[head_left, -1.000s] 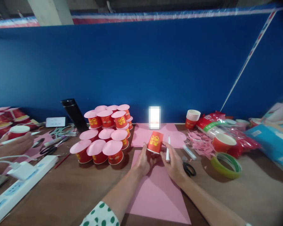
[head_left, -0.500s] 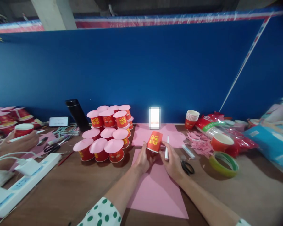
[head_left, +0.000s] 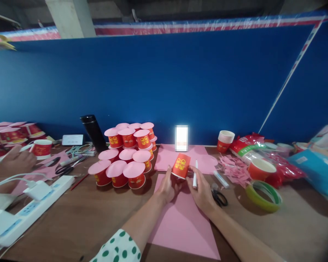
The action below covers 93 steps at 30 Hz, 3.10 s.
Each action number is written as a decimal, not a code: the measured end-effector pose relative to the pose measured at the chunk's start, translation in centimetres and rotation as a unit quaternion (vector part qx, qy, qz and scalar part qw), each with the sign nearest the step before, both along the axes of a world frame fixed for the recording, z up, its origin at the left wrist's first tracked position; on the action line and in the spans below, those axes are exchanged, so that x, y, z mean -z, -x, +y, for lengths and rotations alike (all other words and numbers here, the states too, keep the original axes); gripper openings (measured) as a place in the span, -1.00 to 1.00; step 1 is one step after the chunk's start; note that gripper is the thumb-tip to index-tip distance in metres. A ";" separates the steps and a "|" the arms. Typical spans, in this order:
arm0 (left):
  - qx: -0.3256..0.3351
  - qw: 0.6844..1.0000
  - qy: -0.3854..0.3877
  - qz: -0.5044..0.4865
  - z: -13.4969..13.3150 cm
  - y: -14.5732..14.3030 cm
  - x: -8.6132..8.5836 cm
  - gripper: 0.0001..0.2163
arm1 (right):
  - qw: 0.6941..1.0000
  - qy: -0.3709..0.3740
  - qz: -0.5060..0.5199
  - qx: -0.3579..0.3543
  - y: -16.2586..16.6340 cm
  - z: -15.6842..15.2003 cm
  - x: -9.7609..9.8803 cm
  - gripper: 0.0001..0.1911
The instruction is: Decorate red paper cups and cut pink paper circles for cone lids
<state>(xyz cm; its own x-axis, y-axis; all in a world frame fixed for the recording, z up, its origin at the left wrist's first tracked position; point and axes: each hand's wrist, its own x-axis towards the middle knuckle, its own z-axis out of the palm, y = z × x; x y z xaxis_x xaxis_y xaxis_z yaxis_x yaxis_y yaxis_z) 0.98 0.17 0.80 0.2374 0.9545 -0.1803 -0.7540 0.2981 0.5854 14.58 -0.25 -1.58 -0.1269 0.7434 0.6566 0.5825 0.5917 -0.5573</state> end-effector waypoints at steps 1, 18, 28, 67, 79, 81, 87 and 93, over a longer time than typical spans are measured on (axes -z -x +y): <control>-0.001 1.000 -0.002 0.000 0.0 0.0 0.1 -0.45 | 1.000 -0.002 -0.002 0.001 0.0 0.0 0.0 -0.60; 0.017 1.000 -0.011 -0.012 0.1 0.0 0.0 -0.45 | 1.000 0.015 0.003 -0.008 -0.1 0.0 -0.2 -0.58; 0.025 1.000 -0.007 -0.010 0.1 0.0 -0.1 -0.43 | 1.000 0.003 -0.004 -0.002 -0.2 0.0 -0.1 -0.56; -0.013 1.000 0.022 0.003 0.4 0.2 0.6 -0.48 | 0.996 0.008 0.086 -0.002 -0.7 -0.8 -2.1 -0.66; -0.030 0.999 0.038 -0.007 0.5 0.1 0.5 -0.53 | 0.994 -0.034 0.099 -0.028 -1.4 -2.6 -1.5 -0.75; -0.037 0.999 0.038 0.000 0.4 -0.1 0.4 -0.53 | 0.994 -0.027 0.104 -0.025 -1.1 -2.7 -2.2 -0.81; -0.033 0.999 0.028 -0.002 0.3 0.0 0.4 -0.56 | 0.996 -0.024 0.090 0.001 -0.7 -2.7 -3.2 -0.84; -0.029 0.999 0.033 -0.009 0.4 0.1 0.6 -0.56 | 0.997 -0.035 0.060 0.016 -0.8 -2.5 -3.0 -0.82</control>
